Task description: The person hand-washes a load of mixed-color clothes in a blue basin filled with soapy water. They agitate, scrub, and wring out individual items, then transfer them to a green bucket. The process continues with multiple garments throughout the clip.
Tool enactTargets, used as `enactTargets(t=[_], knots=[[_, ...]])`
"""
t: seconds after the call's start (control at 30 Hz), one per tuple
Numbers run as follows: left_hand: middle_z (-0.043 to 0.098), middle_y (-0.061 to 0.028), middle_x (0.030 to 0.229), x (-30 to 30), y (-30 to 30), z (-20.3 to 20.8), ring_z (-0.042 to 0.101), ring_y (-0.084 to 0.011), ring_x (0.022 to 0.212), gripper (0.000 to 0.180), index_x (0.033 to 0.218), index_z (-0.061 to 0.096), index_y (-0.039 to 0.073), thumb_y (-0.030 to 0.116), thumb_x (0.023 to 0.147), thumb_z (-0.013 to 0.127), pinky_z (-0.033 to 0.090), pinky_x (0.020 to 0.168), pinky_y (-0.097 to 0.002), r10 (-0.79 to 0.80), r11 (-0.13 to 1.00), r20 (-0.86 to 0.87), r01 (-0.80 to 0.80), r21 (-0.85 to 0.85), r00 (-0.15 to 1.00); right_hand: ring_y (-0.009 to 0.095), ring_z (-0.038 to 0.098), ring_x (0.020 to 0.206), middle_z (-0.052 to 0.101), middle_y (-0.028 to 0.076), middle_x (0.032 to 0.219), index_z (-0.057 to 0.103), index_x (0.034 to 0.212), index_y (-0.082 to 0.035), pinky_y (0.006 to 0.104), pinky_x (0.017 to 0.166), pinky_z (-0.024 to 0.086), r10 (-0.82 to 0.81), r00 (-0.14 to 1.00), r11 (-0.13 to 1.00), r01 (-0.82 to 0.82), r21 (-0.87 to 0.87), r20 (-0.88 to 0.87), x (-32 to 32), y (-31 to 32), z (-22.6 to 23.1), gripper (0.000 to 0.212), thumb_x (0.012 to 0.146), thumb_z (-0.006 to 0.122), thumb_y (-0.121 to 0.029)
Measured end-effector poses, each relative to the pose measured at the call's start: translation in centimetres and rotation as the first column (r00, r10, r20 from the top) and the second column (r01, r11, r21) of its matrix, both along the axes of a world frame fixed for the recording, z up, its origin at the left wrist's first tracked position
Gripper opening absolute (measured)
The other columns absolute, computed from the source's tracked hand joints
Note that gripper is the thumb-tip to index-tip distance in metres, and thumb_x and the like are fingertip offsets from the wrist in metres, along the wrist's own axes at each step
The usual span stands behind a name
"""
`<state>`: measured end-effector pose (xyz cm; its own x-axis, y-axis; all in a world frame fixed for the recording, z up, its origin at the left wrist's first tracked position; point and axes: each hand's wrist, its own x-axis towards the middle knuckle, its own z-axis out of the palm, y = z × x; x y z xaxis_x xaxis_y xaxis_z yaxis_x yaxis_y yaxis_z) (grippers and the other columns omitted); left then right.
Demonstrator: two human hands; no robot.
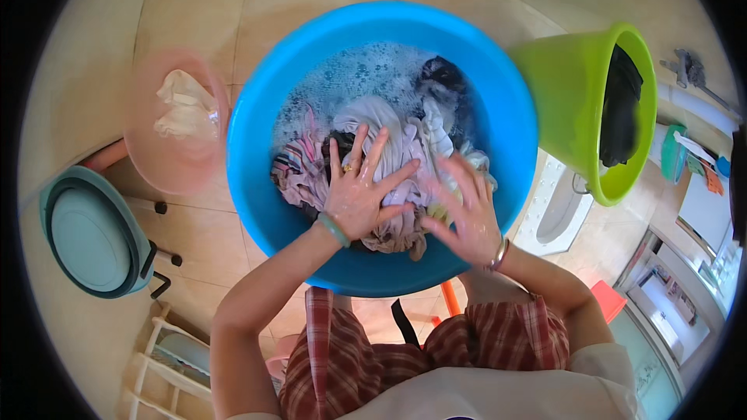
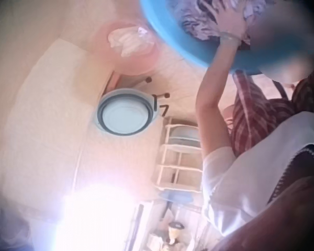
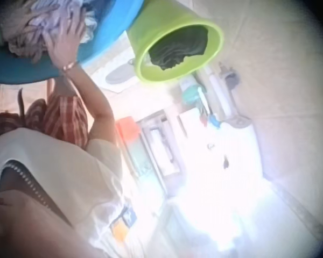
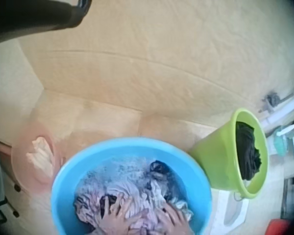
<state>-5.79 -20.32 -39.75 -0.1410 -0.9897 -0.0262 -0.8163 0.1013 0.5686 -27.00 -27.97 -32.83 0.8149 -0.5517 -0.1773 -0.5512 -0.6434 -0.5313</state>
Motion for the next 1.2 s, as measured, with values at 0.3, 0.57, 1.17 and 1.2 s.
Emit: enactTargets(t=[0.3,0.57,1.17,1.2], knots=[[0.019,-0.0167,0.157,-1.2,-3.4,-7.3,0.033,-0.0461,0.133,0.074,0.149,0.033,0.034,0.054,0.084,0.063,0.029,0.106,-0.0619,-0.032,0.918,0.147,-0.029,0.395,0.989,0.045,0.038,0.124,0.03,0.017,0.15,0.035,0.149,-0.02,0.0664,0.101,0.028,-0.148,0.984,0.988,0.142,-0.061,-0.104,1.8,-2.3,-11.5,0.072,0.085,0.064,-0.037],[0.045,-0.0207,0.142,1.3,-8.1,-18.8,0.047,-0.037,0.125,0.061,0.142,0.045,0.013,0.047,0.092,0.054,0.038,0.107,-0.0456,-0.003,0.797,0.022,-0.01,0.604,1.0,0.038,0.053,0.114,0.05,0.025,0.134,0.053,0.13,-0.008,0.0498,0.097,0.043,0.144,0.71,0.966,0.05,0.254,-0.689,6.0,-10.6,-11.4,0.055,0.09,0.052,-0.044],[0.052,-0.0083,0.07,0.0,-0.1,5.9,0.054,-0.0261,0.058,0.017,0.095,0.07,0.006,0.017,0.081,0.073,0.045,0.054,-0.0346,0.141,0.99,-0.701,-0.115,0.084,0.7,0.002,0.041,0.062,0.051,-0.005,0.064,0.065,0.077,-0.002,0.0229,0.054,0.034,-0.661,0.74,0.574,0.387,0.722,0.129,3.3,-6.9,1.4,0.024,0.092,0.069,-0.02],[0.052,-0.0069,0.071,-0.1,0.6,6.1,0.054,-0.0249,0.058,0.018,0.093,0.071,0.008,0.018,0.078,0.074,0.043,0.053,-0.0342,0.062,0.996,-0.685,-0.094,-0.01,0.726,0.003,0.045,0.06,0.054,-0.003,0.063,0.066,0.078,-0.003,0.0241,0.052,0.035,-0.55,0.812,0.696,0.317,0.644,0.195,2.9,-6.7,2.7,0.02,0.09,0.07,-0.017]])
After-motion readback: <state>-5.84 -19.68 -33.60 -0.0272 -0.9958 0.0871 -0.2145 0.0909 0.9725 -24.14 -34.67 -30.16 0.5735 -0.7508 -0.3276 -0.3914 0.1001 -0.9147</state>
